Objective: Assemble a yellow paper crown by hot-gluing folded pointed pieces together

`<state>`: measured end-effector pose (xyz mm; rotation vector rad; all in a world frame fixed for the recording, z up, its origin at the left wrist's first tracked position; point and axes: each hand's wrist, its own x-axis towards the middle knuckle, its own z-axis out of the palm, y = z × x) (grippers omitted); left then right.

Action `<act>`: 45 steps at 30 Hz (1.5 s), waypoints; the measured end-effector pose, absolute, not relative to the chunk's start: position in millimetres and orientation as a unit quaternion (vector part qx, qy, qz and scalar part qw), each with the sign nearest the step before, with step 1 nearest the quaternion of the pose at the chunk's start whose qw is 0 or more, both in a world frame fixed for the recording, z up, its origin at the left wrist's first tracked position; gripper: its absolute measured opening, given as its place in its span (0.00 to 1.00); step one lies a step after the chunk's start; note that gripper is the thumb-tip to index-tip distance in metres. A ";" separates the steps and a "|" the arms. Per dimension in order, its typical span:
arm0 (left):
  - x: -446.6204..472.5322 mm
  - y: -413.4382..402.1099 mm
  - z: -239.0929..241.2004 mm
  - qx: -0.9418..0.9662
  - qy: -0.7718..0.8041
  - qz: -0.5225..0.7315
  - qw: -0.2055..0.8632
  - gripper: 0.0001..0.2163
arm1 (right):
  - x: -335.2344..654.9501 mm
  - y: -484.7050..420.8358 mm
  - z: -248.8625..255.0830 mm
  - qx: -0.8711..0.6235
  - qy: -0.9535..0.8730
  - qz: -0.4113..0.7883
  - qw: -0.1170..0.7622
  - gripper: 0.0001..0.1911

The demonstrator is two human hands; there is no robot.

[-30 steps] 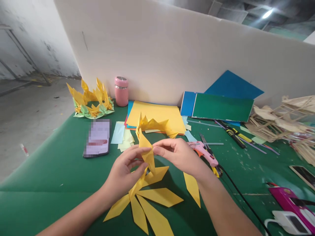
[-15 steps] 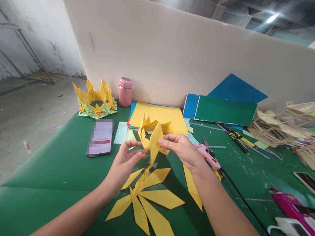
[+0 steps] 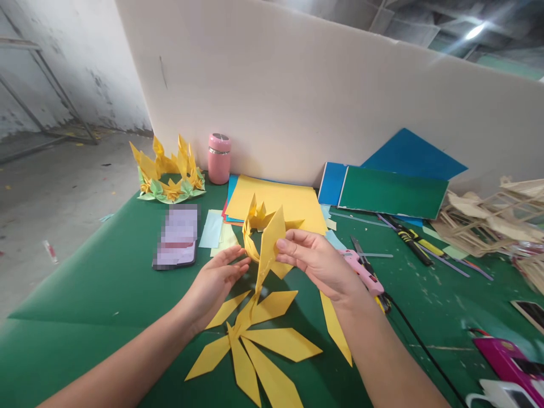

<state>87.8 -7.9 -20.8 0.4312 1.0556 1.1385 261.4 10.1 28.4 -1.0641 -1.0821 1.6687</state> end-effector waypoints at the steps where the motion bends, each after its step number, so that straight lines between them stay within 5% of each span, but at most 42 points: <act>1: 87.7 -7.8 -21.7 0.195 0.470 0.507 0.696 0.13 | 260.8 10.2 28.2 -0.423 -0.428 0.673 0.431 0.14; 12: 89.1 -7.8 -20.3 0.205 0.424 0.491 0.733 0.18 | 245.3 8.6 13.9 -0.403 -0.418 0.698 0.419 0.15; 22: 89.2 -5.2 -21.6 0.255 0.364 0.490 0.750 0.07 | 265.8 8.4 32.9 -0.376 -0.409 0.731 0.397 0.11; 29: 94.0 -5.9 -18.7 0.188 0.369 0.510 0.754 0.09 | 281.0 9.7 40.2 -0.381 -0.430 0.698 0.427 0.12; 38: 97.7 -9.2 -17.8 0.177 0.358 0.497 0.771 0.15 | 284.7 17.6 36.8 -0.417 -0.417 0.458 0.665 0.11; 45: 102.3 -13.9 -17.0 0.220 0.355 0.485 0.768 0.18 | 267.0 14.4 26.5 -0.448 -0.496 0.364 0.649 0.12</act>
